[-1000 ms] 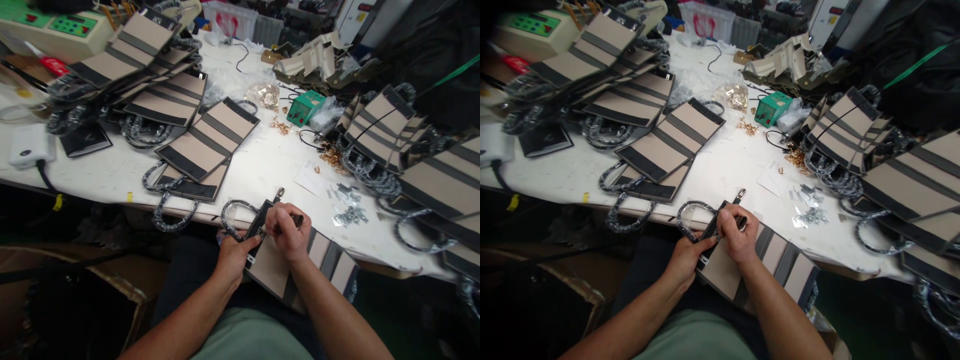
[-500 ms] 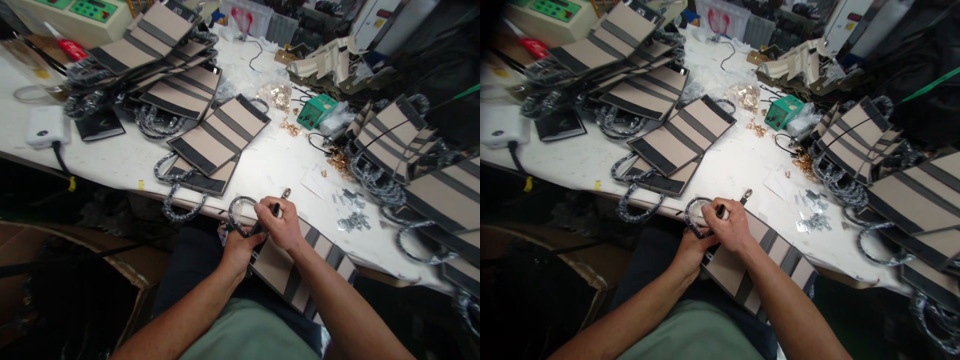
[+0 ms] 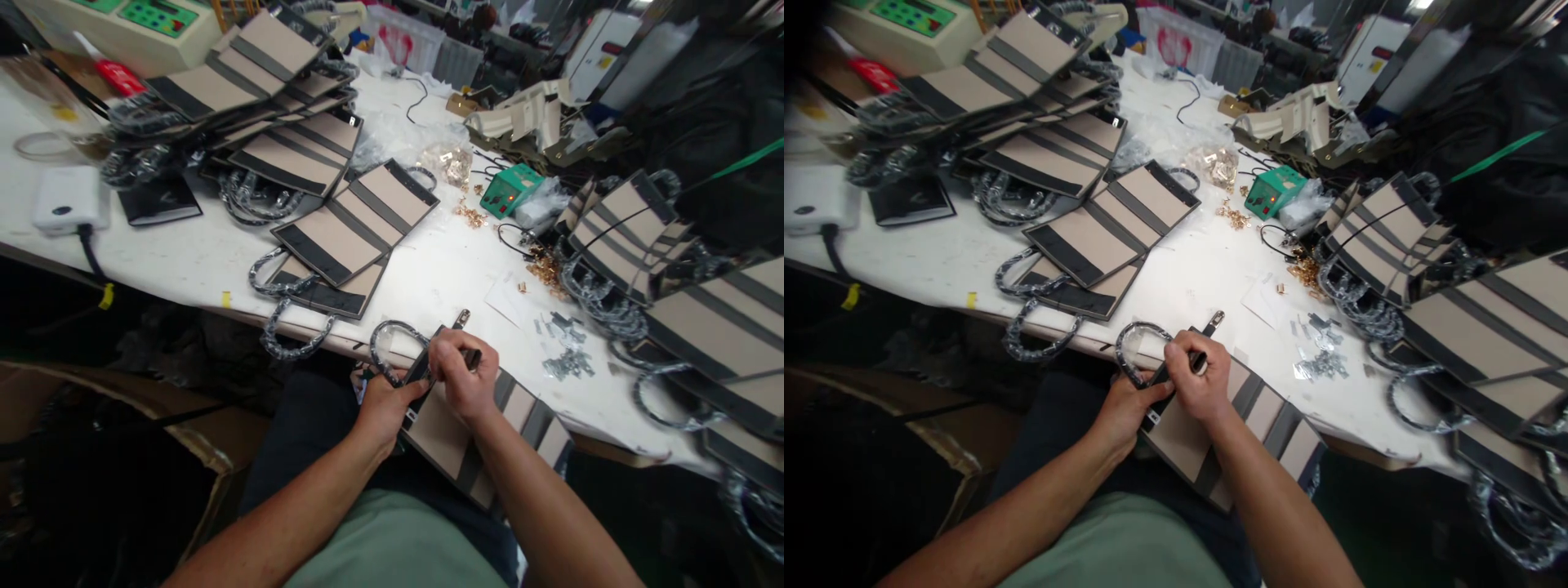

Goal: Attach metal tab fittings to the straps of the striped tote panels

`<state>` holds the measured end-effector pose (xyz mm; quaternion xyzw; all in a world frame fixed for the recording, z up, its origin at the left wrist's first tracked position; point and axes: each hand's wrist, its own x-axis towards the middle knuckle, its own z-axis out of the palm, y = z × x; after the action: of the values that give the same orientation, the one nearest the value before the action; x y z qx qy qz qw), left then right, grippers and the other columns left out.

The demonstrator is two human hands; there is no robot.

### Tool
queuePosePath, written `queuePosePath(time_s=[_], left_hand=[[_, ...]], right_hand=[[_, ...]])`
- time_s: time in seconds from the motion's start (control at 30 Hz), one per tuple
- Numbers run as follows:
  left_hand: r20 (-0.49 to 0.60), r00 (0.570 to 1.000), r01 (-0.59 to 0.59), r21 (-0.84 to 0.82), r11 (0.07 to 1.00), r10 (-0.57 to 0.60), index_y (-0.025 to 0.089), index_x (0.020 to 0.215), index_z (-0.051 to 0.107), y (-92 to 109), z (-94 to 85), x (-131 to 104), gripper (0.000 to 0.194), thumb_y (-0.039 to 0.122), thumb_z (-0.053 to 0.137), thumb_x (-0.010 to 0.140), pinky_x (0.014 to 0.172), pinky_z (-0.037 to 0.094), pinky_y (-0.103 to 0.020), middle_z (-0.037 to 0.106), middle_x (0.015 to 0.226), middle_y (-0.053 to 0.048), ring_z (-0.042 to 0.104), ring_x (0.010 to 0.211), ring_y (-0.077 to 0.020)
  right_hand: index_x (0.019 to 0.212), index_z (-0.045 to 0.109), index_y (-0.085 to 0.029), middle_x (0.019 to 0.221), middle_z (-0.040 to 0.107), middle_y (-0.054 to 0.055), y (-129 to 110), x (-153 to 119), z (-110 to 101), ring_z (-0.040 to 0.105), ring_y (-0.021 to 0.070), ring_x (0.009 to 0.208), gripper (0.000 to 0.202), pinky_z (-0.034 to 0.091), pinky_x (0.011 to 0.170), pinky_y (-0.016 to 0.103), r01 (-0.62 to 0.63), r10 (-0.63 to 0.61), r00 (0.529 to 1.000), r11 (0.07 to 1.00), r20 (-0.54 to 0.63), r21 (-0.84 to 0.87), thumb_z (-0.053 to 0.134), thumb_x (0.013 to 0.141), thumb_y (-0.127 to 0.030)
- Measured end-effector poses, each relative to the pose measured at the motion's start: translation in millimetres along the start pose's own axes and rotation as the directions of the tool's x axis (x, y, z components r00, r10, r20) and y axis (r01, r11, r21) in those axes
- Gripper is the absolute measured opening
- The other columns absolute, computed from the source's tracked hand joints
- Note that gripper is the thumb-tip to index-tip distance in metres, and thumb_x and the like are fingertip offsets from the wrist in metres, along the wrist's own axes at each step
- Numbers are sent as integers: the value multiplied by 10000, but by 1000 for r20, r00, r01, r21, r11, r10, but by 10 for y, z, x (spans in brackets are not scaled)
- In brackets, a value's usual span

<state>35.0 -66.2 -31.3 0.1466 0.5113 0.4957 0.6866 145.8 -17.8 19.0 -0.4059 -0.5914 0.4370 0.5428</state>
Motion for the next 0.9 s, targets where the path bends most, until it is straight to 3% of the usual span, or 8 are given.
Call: queuePosePath(time_s=[0.17,0.33,0.43,0.5,0.6,0.73,0.83,0.9], left_hand=[[-3,1000,13,-6,1000,-13,128,673,755,3,2,16,245,292,889,549,603,450,-264,720,665,-40,613,602,-156],[7,999,47,17,999,-47,119,744,779,5,2,-8,296,321,890,558,616,483,-281,751,703,-72,651,606,-177],[10,999,49,45,998,-50,113,769,781,-3,-8,-22,301,317,880,570,592,488,-286,759,707,-86,658,583,-183],[8,999,46,64,997,-46,109,794,782,-9,-11,-17,318,313,879,571,584,488,-282,762,715,-89,660,580,-182],[5,999,37,91,995,-38,106,834,778,0,-7,-5,361,326,883,567,589,495,-277,764,731,-85,664,587,-178],[64,997,30,136,990,-39,103,952,766,38,-67,-54,441,379,860,621,685,536,-294,774,832,-99,709,716,-205],[79,992,-113,247,962,96,132,1140,696,53,-231,-188,517,436,790,732,852,561,-366,753,1062,-124,718,955,-258],[-51,933,-306,411,859,357,166,1249,611,67,-366,-287,574,463,749,777,940,551,-438,691,1209,-136,678,1091,-287]], right_hand=[[606,487,-227,544,487,-25,41,-52,-18,460,134,496,412,386,505,294,55,-56,998,995,4,82,616,939,-434],[618,511,-219,530,498,-36,8,-43,-309,443,127,483,428,369,509,283,-109,90,990,979,-112,-170,602,942,-483],[701,638,-207,580,575,-25,-62,-16,-610,514,142,530,334,397,541,281,-217,159,974,856,-162,-469,665,901,-474],[847,735,-223,751,689,0,-49,-17,-740,625,171,677,199,460,651,291,-171,170,983,738,-65,-653,703,874,-417],[1034,763,-282,989,740,4,58,-42,-777,687,195,893,173,478,786,301,-30,183,979,566,90,-824,687,889,-337],[1067,754,-303,1046,733,6,157,-91,-691,688,190,945,176,450,729,282,31,182,977,412,115,-911,632,945,-341],[1121,735,-308,1080,723,25,162,-125,-662,676,200,984,218,429,706,284,75,170,975,363,145,-929,576,977,-345],[1125,728,-304,1078,717,33,171,-141,-660,668,206,989,225,422,706,290,87,150,978,346,146,-934,563,978,-340]])
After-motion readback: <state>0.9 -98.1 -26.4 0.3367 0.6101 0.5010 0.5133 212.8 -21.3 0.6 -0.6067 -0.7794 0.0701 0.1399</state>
